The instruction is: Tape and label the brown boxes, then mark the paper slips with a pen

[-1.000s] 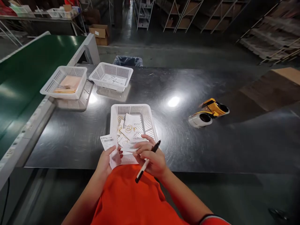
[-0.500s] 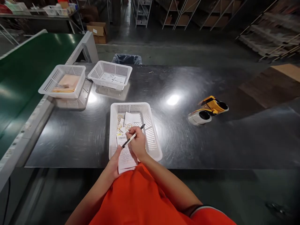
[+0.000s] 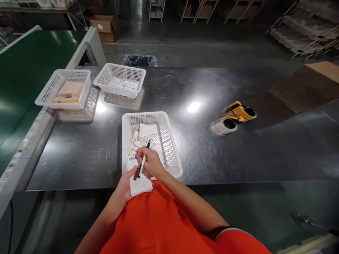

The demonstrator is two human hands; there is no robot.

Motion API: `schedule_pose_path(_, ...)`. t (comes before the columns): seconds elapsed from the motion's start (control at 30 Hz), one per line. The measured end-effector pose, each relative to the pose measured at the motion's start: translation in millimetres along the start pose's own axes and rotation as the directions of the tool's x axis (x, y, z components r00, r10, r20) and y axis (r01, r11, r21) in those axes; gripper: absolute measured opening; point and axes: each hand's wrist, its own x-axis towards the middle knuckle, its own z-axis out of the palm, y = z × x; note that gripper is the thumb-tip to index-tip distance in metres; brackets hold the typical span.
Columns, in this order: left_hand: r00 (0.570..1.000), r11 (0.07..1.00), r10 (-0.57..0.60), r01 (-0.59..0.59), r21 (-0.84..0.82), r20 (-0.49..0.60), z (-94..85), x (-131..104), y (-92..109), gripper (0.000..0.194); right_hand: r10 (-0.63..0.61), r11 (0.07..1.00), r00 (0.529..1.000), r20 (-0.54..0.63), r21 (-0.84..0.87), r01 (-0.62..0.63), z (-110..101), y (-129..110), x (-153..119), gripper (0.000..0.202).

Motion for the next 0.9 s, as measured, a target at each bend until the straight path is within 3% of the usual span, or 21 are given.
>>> schedule_pose_path(0.13, 0.993, 0.998, -0.063, 0.06, 0.032, 0.1, -8.6, -1.7, 2.0, 0.037, -0.088, 0.993, 0.993, 0.084, -0.07, 0.094, -9.5, 0.0, 0.4, 0.014)
schedule_pose_path(0.23, 0.993, 0.999, -0.036, 0.033, 0.031, 0.115, -10.0, -2.0, 3.0, 0.043, -0.094, 0.996, 0.994, -0.059, -0.002, 0.094, -20.4, -13.6, -0.5, 0.006)
schedule_pose_path(0.3, 0.992, 1.0, -0.01, 0.009, 0.003, 0.124, -7.0, -2.0, 3.6, 0.043, 0.005, 0.983, 0.994, -0.111, 0.184, 0.016, -25.1, -26.8, -4.3, 0.025)
schedule_pose_path(0.4, 0.995, 0.996, 0.064, -0.059, -0.068, 0.081, 0.2, -1.0, 3.2, 0.029, 0.152, 0.894, 0.988, 0.02, 0.423, -0.146, -19.1, -39.8, -13.1, 0.049)
schedule_pose_path(0.57, 0.993, 0.992, 0.105, -0.108, -0.064, -0.056, 2.4, 1.0, -1.3, 0.026, 0.342, 0.808, 0.938, -0.06, 0.528, -0.261, 12.0, -25.2, -22.5, 0.038)
schedule_pose_path(0.63, 0.995, 0.995, 0.087, -0.09, -0.049, -0.047, 0.5, 1.0, -3.2, 0.031, 0.367, 0.812, 0.924, -0.11, 0.522, -0.26, 17.8, -17.4, -23.8, 0.036)
schedule_pose_path(0.77, 0.993, 0.992, 0.104, -0.107, -0.073, -0.051, 0.0, 0.5, -4.8, 0.029, 0.328, 0.916, 0.905, -0.272, 0.325, -0.234, 16.1, -15.9, -23.6, 0.041)
schedule_pose_path(0.9, 0.993, 0.992, 0.095, -0.1, -0.083, -0.068, 4.8, -1.3, -4.0, 0.029, 0.309, 0.937, 0.918, -0.25, 0.244, -0.249, 13.2, -19.7, -22.3, 0.044)
